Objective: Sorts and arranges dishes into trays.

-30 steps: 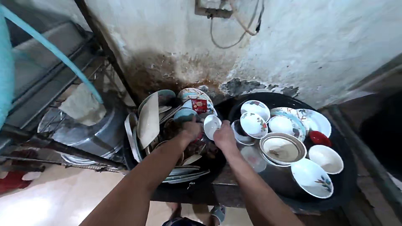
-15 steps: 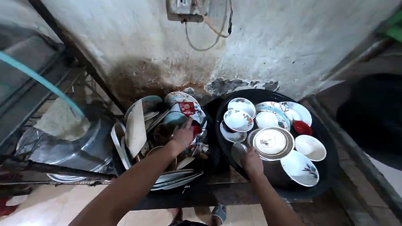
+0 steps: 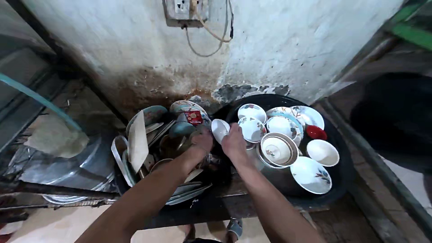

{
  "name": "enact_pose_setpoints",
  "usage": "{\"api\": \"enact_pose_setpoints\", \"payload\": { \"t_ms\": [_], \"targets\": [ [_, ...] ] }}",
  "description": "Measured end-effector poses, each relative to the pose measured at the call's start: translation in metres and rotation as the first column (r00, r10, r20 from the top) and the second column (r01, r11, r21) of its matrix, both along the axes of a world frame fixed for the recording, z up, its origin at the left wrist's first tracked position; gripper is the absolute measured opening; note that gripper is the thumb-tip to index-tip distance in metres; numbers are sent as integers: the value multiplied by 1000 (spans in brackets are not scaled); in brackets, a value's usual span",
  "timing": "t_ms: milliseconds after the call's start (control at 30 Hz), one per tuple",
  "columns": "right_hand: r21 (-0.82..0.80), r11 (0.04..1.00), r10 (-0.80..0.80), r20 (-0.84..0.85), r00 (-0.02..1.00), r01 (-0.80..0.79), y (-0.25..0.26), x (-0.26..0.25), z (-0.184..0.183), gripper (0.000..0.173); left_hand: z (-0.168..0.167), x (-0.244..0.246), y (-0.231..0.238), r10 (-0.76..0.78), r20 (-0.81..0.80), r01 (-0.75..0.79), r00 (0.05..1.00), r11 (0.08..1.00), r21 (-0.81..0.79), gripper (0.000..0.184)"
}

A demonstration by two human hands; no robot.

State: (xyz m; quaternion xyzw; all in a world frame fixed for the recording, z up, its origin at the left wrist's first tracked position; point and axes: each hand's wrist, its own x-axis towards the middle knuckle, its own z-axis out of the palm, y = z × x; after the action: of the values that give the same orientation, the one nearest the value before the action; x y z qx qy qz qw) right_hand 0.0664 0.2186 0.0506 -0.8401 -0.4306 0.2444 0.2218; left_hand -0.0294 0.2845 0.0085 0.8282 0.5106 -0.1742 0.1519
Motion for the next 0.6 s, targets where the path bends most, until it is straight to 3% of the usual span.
{"api": "enact_pose_setpoints", "payload": {
  "t_ms": [100, 167, 267, 367, 600],
  "targets": [
    [3, 1000, 24, 173, 985, -25, -24, 12, -8, 54, 24, 3, 0, -14, -17, 15, 1000, 998, 58, 40],
    [-10, 1000, -7, 205, 979, 9, -57, 36, -33, 52, 40, 13, -5, -55, 63, 47, 997, 990, 129, 38],
    [-151, 984, -58, 232, 971, 95, -101, 67, -76, 56, 51, 45, -28, -168, 252, 117, 953, 972, 206, 40],
    [-196, 966, -104, 292, 951, 166, -123, 81, -102, 60, 27, 94, -43, -232, 393, 155, 890, 964, 218, 46],
    [-218, 941, -196, 268, 943, 258, -137, 101, -116, 53, -53, 194, -71, -48, 516, 26, 855, 998, 51, 57]
  ]
}}
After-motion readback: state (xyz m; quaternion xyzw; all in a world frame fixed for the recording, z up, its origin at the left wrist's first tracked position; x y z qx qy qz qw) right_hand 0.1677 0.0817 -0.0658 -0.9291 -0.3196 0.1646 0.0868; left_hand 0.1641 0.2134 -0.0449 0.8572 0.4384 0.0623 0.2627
